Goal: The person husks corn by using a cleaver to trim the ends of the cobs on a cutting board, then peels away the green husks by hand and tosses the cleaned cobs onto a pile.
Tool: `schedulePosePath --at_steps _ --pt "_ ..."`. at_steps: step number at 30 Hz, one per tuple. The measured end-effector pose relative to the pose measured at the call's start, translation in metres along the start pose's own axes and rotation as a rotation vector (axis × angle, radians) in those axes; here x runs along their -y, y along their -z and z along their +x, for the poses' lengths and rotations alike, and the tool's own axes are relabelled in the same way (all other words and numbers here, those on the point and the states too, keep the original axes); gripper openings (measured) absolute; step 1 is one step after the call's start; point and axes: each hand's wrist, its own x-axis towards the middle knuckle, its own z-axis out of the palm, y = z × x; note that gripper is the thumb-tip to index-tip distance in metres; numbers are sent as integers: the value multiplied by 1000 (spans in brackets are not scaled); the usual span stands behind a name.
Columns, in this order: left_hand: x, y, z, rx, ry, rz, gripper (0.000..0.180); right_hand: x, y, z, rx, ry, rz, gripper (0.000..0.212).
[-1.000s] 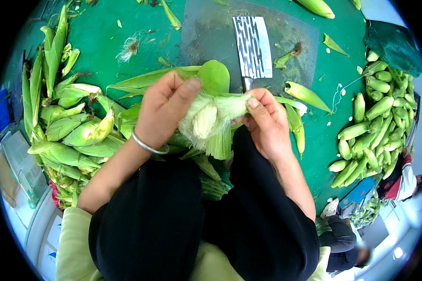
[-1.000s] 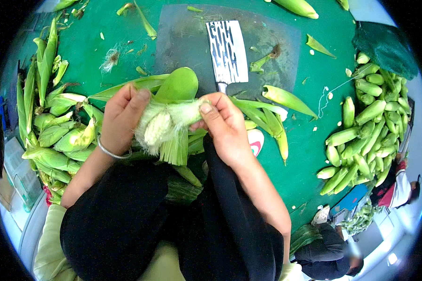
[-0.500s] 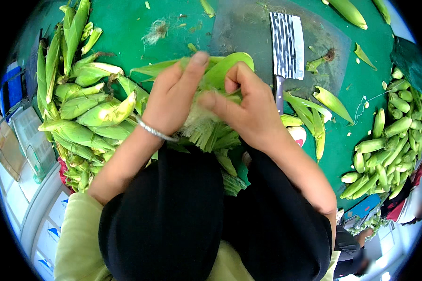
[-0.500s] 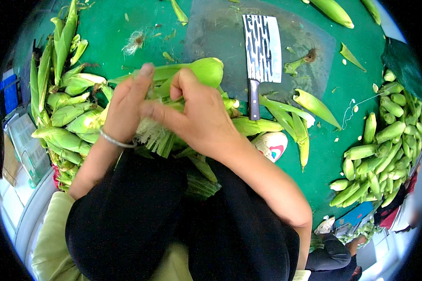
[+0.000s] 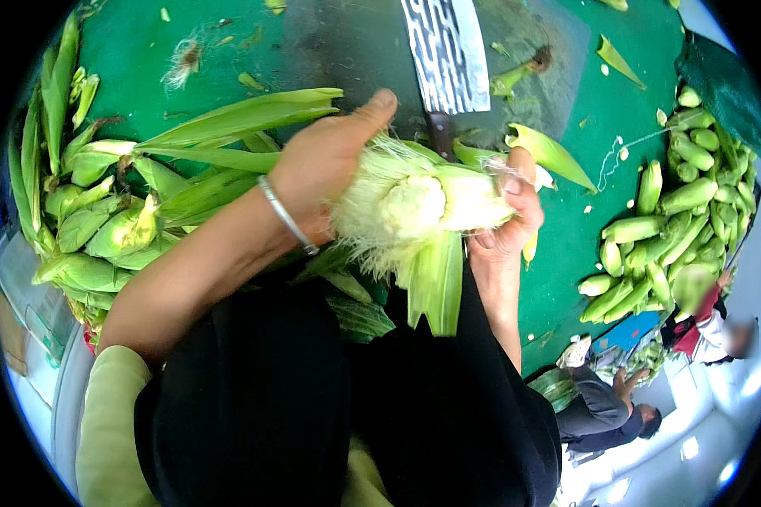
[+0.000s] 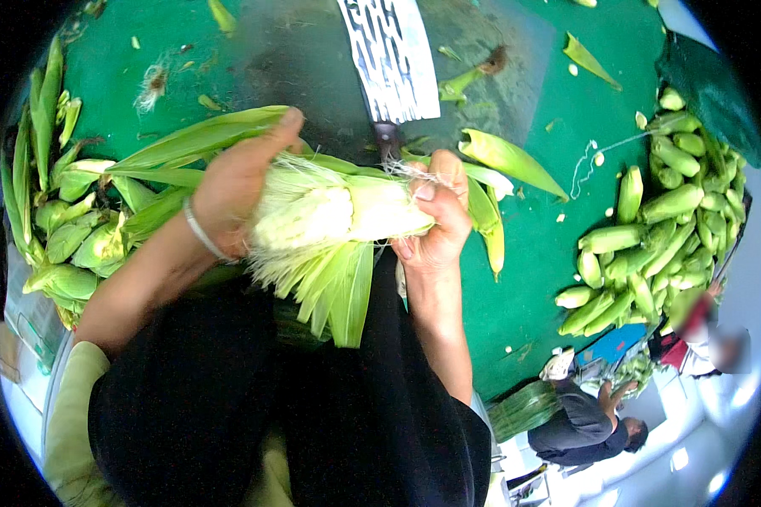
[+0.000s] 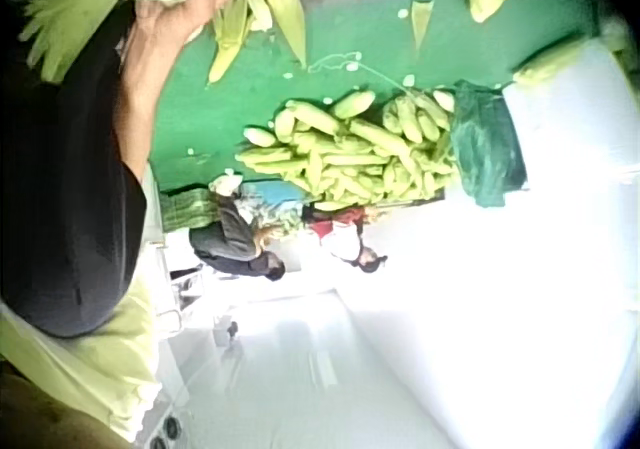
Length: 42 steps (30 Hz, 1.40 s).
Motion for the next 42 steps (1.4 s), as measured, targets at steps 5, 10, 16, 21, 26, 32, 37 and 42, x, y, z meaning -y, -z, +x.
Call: schedulePosePath --at_steps 5,10,16,21,26,32,37,42 --pt "-15 -11 -27 -34 -59 -122 41 6 -1 7 -34 108 -42 24" --pt "9 -4 1 -234 -1406 1233 37 32 5 5 -238 251 -1124 11" --pt "46 -34 11 38 -692 559 46 81 -114 -48 19 144 -2057 30" --pt "48 -36 14 90 -724 366 39 59 -104 -38 69 -132 -2237 39" --pt "38 -22 7 91 -643 343 38 41 -86 -36 -31 105 -1757 22" --pt "8 -5 -14 113 -367 -115 29 30 -55 -28 29 -112 -236 19" --pt "-16 28 -10 109 -347 -133 34 70 -7 -46 -19 -373 -907 61" --pt "-22 11 -27 65 -379 227 26 1 -24 0 274 205 -1869 71"
